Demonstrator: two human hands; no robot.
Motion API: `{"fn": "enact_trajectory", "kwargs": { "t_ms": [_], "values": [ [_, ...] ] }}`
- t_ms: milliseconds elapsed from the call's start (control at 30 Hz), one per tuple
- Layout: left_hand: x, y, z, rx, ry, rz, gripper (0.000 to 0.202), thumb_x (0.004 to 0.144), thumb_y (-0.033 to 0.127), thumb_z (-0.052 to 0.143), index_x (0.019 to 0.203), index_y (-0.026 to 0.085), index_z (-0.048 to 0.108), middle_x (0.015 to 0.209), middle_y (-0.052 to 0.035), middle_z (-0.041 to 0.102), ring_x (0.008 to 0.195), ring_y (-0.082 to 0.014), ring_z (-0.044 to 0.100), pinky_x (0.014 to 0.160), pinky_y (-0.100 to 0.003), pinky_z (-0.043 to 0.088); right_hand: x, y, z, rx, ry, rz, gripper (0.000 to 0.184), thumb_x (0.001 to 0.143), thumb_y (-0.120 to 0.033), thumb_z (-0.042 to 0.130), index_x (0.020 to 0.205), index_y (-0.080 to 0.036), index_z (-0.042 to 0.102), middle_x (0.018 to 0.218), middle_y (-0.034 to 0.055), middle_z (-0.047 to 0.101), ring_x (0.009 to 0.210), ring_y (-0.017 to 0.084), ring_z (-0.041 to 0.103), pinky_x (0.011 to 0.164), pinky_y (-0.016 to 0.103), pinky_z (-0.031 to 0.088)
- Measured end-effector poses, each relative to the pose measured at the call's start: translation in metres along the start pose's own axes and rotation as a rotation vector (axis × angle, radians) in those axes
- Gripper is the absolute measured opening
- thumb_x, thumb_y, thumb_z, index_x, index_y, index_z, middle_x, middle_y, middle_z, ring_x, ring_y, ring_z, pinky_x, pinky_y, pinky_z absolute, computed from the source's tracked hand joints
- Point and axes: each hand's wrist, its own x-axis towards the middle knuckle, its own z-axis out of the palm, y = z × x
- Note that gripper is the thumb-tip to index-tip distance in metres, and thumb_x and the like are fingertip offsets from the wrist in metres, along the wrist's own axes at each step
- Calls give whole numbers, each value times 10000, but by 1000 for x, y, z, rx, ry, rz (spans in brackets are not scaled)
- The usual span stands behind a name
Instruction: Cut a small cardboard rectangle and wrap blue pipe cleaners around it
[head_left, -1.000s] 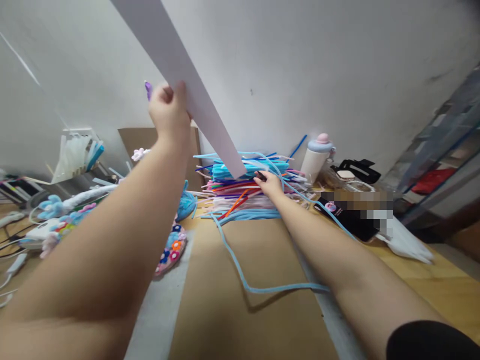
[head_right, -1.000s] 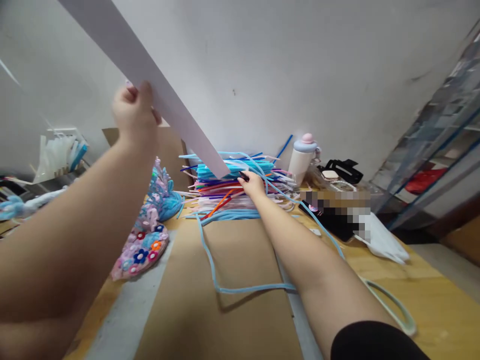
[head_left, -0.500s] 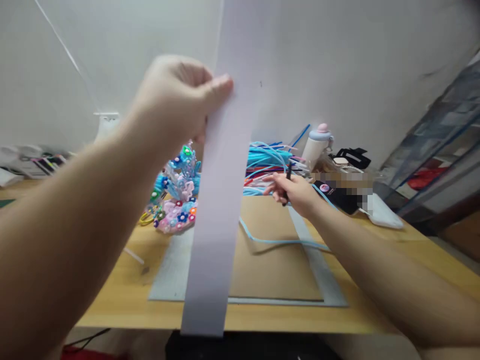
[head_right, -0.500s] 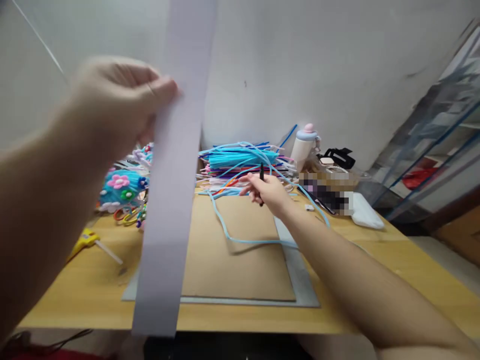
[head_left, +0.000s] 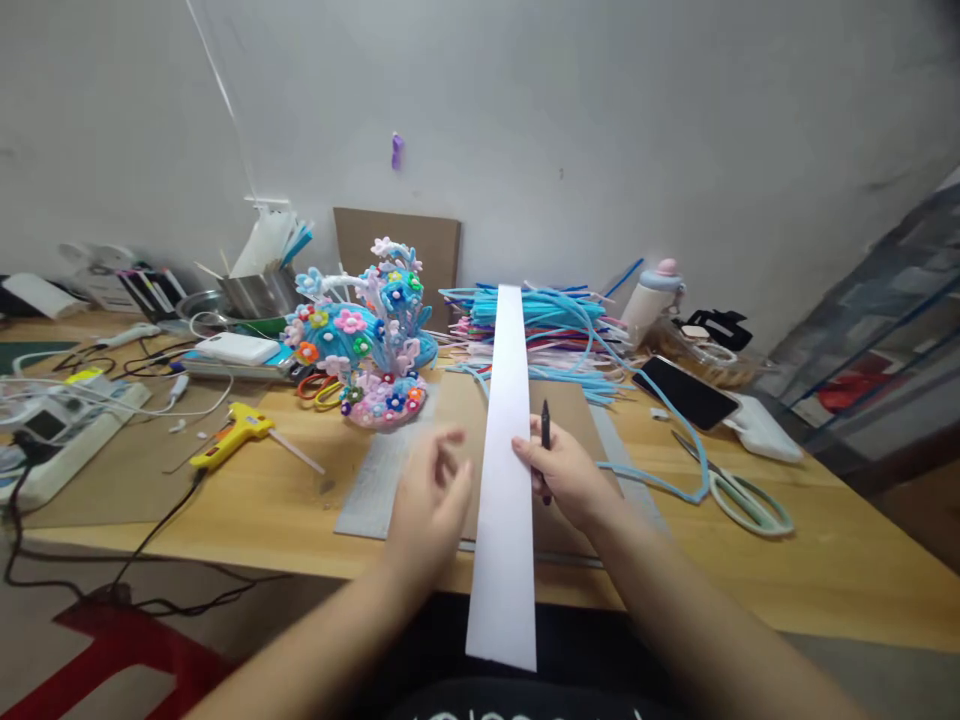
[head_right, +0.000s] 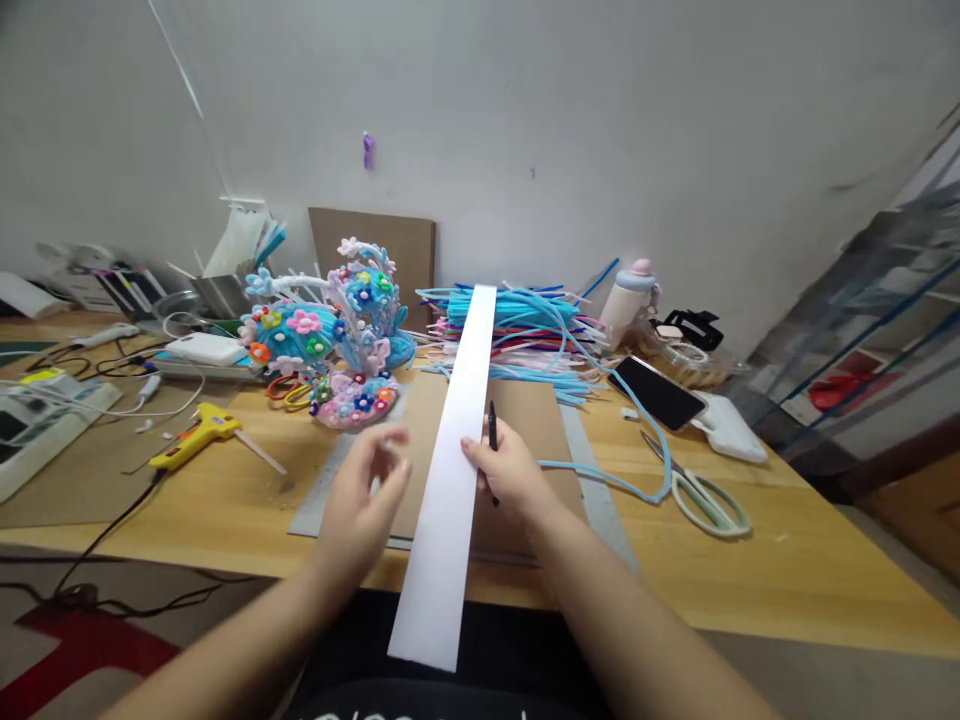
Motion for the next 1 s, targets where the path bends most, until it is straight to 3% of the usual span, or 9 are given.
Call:
{"fn": "enact_trajectory", "kwargs": {
  "t_ms": [100,167,300,367,500,667,833,933,1000],
  "values": [
    [-60,-29,-22,129,-145,194,242,839,179,478,1078,205,504,1034,-78,571,948,-191,541,806,-335,456,14,11,11,-52,-48,27,315,708,-385,610,898,-182,462,488,-95,450,317,60,378,310,170,239],
    [-80,-43,-30,259,-227,326,307,825,208,513,1131,187,499,1115,-109,557,1042,-220,519,870,-371,438,22,16,18,-88,-70,42,285,707,-346,598,895,-189,454,507,-92,473,307,61,387,299,173,250],
    [-84,-59,-27,454,-246,618,450,802,484,555,1116,162,559,1119,-120,603,1025,-242,538,862,-376,420,39,25,22,-163,-63,78,225,722,-263,568,902,-192,453,531,-85,500,299,60,392,289,175,264],
    [-84,-63,-17,475,-228,702,422,803,505,552,1072,184,600,1096,-71,641,1002,-213,553,882,-349,389,46,30,17,-205,-39,95,204,735,-237,559,902,-194,451,521,-85,504,296,62,399,290,173,265],
    [-89,-71,1,453,-202,735,216,875,226,520,1069,221,616,1043,31,685,1002,-135,565,924,-292,335,53,42,5,-295,5,151,187,762,-210,537,920,-190,440,465,-90,492,288,77,412,283,167,251],
    [-93,-74,8,414,-155,726,258,922,179,404,1022,194,641,1004,20,702,928,-130,596,852,-283,381,54,51,-3,-392,16,190,241,783,-218,524,1005,-158,450,412,-98,462,267,80,380,273,166,230],
    [-88,-73,10,429,-122,733,207,888,173,471,986,168,653,971,-1,713,884,-137,619,793,-279,418,58,53,-10,-455,15,159,616,773,-217,559,1331,-174,299,448,-100,489,269,80,379,276,166,244],
    [-85,-73,13,427,-118,753,201,870,155,487,978,162,656,962,3,716,876,-131,627,771,-271,429,58,55,-15,-503,8,134,817,786,-244,563,1446,-256,81,594,-50,602,284,83,410,278,183,284],
    [-85,-73,14,434,-114,747,204,867,157,488,979,170,658,958,9,718,878,-127,628,776,-268,430,59,56,-18,-570,-1,102,794,799,-275,551,1455,-283,104,859,43,679,354,104,500,306,221,365]
  ]
}}
